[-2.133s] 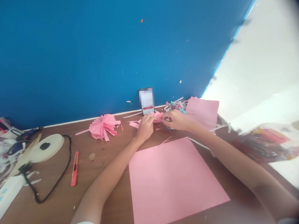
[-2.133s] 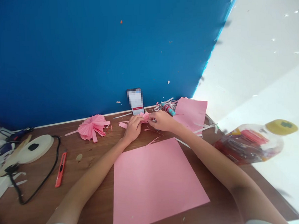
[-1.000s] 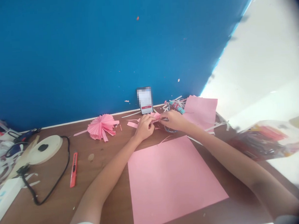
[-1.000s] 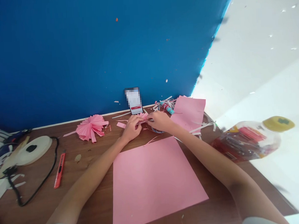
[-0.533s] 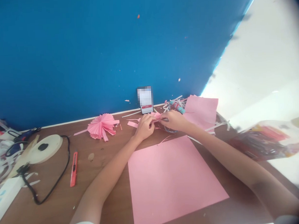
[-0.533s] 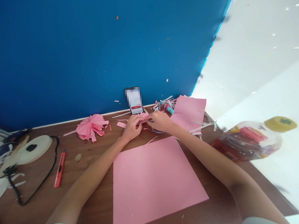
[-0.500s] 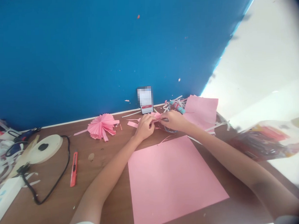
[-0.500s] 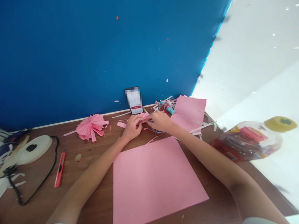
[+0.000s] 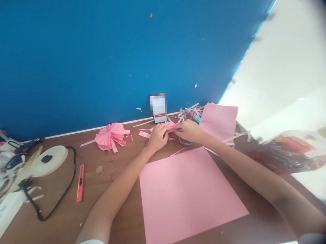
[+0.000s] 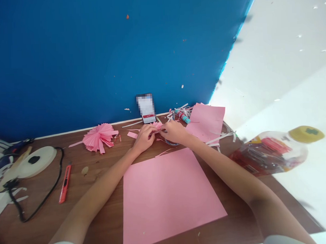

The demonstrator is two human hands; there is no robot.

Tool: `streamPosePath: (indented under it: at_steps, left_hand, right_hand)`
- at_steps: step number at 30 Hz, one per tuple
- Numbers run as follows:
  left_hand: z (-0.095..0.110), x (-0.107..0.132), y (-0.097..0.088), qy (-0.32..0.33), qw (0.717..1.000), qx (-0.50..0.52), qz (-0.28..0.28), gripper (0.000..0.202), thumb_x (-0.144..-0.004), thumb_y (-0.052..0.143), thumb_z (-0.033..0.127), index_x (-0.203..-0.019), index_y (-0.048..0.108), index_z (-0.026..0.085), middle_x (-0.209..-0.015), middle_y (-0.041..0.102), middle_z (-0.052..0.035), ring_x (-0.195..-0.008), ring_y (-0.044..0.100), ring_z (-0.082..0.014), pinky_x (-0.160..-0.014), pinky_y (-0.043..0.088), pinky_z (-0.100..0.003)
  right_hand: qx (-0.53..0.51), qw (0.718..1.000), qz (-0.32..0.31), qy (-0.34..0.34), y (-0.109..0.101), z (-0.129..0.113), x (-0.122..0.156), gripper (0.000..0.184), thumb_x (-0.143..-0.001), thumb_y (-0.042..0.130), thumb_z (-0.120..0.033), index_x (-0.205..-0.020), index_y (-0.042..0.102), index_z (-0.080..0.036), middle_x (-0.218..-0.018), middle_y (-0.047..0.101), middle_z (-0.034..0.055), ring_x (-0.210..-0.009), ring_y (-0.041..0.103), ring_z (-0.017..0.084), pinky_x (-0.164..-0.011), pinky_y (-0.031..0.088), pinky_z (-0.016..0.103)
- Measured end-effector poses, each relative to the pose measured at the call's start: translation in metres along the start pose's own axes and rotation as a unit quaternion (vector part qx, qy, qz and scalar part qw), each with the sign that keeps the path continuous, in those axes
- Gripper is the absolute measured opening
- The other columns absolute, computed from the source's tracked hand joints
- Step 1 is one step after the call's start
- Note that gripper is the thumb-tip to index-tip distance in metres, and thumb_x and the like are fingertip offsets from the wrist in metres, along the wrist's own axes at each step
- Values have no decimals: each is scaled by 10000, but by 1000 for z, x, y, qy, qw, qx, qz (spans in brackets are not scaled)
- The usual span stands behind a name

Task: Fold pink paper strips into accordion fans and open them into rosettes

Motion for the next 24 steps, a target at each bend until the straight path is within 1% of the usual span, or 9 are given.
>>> streamPosePath:
  at_steps: [8, 14, 19, 22, 24]
  left_hand:
    - [0, 0, 0, -3, 1000, 0, 3, 246, -809, 463, 48, -943, 611, 192, -1000, 621, -55, -1008, 512, -208, -864, 441, -373]
    - [-2, 0, 2, -2, 1000, -8, -2, 254, -809, 446, 37, -939, 599, 193, -984, 614, -51, -998, 510, -204, -859, 438, -361]
    - [-4, 1, 2, -28, 999, -24, -7, 223, -811, 447, 62, -952, 560, 192, -958, 587, -68, -975, 507, -221, -840, 432, -368]
    - [-4, 1, 1, -35, 999, -27, -10, 184, -817, 437, 72, -906, 544, 192, -917, 579, -66, -963, 507, -225, -848, 424, -379]
    - [-4, 1, 1, -28, 999, -29, -12, 199, -820, 422, 61, -883, 555, 196, -915, 582, -62, -984, 504, -225, -872, 415, -389]
  right_hand:
    - [4, 1000, -11, 2, 3, 1, -1, 297, -863, 477, -345, -770, 725, -212, -778, 712, 53, -693, 591, 167, -586, 307, 258]
    - [-8, 1000, -13, 10, 3, 2, -1, 282, -859, 476, -341, -796, 727, -227, -777, 710, 45, -685, 584, 161, -580, 309, 252]
    - [-6, 999, -29, 11, 7, 3, -1, 292, -864, 474, -351, -800, 719, -206, -783, 706, 61, -718, 601, 169, -610, 328, 250]
    - [7, 999, -27, 26, 9, 4, -2, 289, -861, 477, -357, -799, 714, -203, -781, 704, 66, -729, 608, 181, -598, 325, 256]
    - [12, 999, -22, 37, 8, 4, -2, 276, -855, 481, -345, -808, 714, -203, -800, 707, 69, -743, 612, 188, -587, 319, 258]
Point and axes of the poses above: each hand's wrist, its own x-axis away from the middle knuckle, its own y-axis out of the palm, z = x × y, the point moved 4 cm from there along -x, towards the middle knuckle
